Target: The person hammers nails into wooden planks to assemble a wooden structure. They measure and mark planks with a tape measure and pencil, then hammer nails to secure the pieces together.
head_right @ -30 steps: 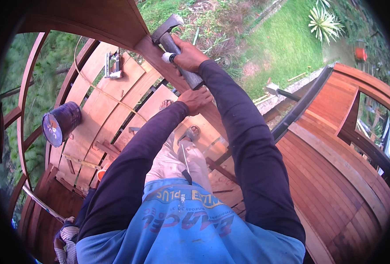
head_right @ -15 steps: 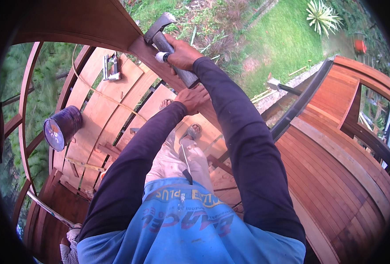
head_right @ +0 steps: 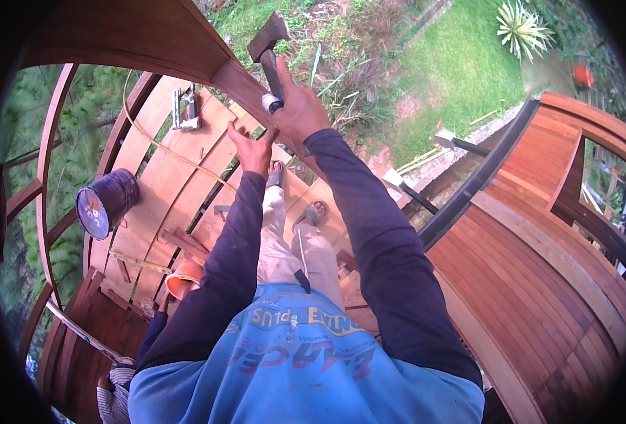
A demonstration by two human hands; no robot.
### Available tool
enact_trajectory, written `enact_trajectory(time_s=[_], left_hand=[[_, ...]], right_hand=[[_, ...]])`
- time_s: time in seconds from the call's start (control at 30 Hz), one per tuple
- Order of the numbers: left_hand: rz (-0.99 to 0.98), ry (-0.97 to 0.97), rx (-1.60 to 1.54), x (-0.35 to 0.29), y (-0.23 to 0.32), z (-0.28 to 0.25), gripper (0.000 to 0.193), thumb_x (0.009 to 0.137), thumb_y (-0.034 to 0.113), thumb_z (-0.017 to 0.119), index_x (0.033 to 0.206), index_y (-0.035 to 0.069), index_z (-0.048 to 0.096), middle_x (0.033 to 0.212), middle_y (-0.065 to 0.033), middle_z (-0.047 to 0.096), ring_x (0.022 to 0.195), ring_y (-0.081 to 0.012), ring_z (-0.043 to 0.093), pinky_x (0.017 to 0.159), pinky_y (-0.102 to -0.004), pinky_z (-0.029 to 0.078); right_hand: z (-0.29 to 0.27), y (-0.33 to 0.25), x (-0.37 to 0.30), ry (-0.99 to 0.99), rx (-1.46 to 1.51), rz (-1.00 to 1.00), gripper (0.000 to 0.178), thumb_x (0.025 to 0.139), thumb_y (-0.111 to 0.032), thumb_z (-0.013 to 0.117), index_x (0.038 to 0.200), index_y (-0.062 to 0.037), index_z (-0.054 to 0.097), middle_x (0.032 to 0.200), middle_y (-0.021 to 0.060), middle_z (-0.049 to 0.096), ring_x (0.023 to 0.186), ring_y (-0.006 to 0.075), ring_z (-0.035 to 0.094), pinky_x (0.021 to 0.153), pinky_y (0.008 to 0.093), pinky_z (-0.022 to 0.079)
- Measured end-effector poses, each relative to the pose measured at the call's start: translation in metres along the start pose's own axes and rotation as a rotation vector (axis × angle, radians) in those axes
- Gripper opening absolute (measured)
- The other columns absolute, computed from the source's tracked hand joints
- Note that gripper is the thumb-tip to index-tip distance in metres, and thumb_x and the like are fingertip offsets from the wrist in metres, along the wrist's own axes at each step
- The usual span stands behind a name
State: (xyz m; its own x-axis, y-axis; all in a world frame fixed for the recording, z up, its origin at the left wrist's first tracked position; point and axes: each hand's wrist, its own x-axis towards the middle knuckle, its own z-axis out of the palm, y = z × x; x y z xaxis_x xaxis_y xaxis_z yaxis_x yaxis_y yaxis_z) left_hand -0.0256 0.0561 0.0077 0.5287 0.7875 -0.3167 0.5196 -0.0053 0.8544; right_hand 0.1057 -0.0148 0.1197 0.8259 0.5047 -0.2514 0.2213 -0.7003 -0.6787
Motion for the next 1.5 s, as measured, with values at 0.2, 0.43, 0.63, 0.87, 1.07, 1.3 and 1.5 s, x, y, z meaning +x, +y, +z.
enact_trajectory(time_s=[0.2,0.43,0.63,0.87,1.07,1.3,1.5], left_hand=[[-0.383,-0.287,-0.544,0.073,-0.048,0.039,0.061,0.076,0.015,0.086,0.128,-0.005,0.059,0.115,-0.0130,0.070,0.096,-0.0222,0.070,0.080,-0.0339,0.057],[-0.407,-0.355,-0.630,0.077,-0.055,0.036,0.046,0.075,0.014,0.085,0.113,-0.002,0.065,0.100,-0.0083,0.072,0.085,-0.0176,0.066,0.075,-0.0341,0.054],[-0.434,-0.363,-0.696,0.077,-0.058,0.033,0.038,0.076,0.013,0.083,0.106,-0.002,0.066,0.096,-0.0072,0.070,0.083,-0.0164,0.065,0.074,-0.0342,0.053],[-0.409,-0.364,-0.570,0.069,-0.035,0.033,0.036,0.076,0.014,0.083,0.107,0.002,0.067,0.095,-0.0060,0.070,0.082,-0.0165,0.064,0.073,-0.0341,0.053],[-0.428,-0.351,-0.763,0.082,-0.073,0.037,0.038,0.078,0.014,0.082,0.109,-0.001,0.067,0.098,-0.0080,0.071,0.086,-0.0167,0.066,0.076,-0.0336,0.053],[-0.408,-0.338,-0.634,0.078,-0.054,0.035,0.041,0.077,0.011,0.081,0.113,-0.002,0.066,0.102,-0.0079,0.071,0.087,-0.0171,0.067,0.077,-0.0326,0.054],[-0.443,-0.321,-0.616,0.063,-0.014,0.027,0.050,0.075,0.012,0.083,0.119,-0.002,0.064,0.105,-0.0101,0.071,0.090,-0.0176,0.068,0.077,-0.0327,0.054]], right_hand=[[0.013,-0.040,-0.005,-0.075,-0.030,0.113,0.093,0.083,-0.012,0.065,0.163,-0.0144,0.018,0.095,0.0340,0.069,0.089,0.0512,0.068,0.083,0.0551,0.053],[0.028,-0.044,0.003,-0.131,-0.112,0.099,0.094,0.083,-0.016,0.067,0.163,-0.0133,0.018,0.087,0.0319,0.069,0.084,0.0511,0.068,0.079,0.0578,0.051],[0.033,-0.049,-0.002,0.002,-0.022,0.106,0.091,0.084,-0.017,0.066,0.162,-0.0127,0.020,0.088,0.0326,0.069,0.086,0.0516,0.068,0.081,0.0589,0.051],[0.024,-0.035,0.009,-0.109,-0.113,0.111,0.090,0.084,-0.016,0.065,0.162,-0.0115,0.021,0.092,0.0331,0.069,0.088,0.0523,0.067,0.082,0.0580,0.051],[0.038,-0.049,-0.003,-0.050,0.007,0.120,0.089,0.083,-0.017,0.066,0.161,-0.0121,0.023,0.092,0.0339,0.069,0.089,0.0519,0.067,0.082,0.0576,0.051],[0.027,-0.052,0.000,-0.059,-0.009,0.182,0.089,0.083,-0.017,0.067,0.161,-0.0125,0.025,0.092,0.0318,0.070,0.090,0.0502,0.069,0.082,0.0556,0.052],[0.024,-0.036,0.012,-0.131,-0.025,0.149,0.089,0.083,-0.017,0.066,0.162,-0.0138,0.024,0.098,0.0329,0.070,0.095,0.0503,0.068,0.086,0.0540,0.052]])
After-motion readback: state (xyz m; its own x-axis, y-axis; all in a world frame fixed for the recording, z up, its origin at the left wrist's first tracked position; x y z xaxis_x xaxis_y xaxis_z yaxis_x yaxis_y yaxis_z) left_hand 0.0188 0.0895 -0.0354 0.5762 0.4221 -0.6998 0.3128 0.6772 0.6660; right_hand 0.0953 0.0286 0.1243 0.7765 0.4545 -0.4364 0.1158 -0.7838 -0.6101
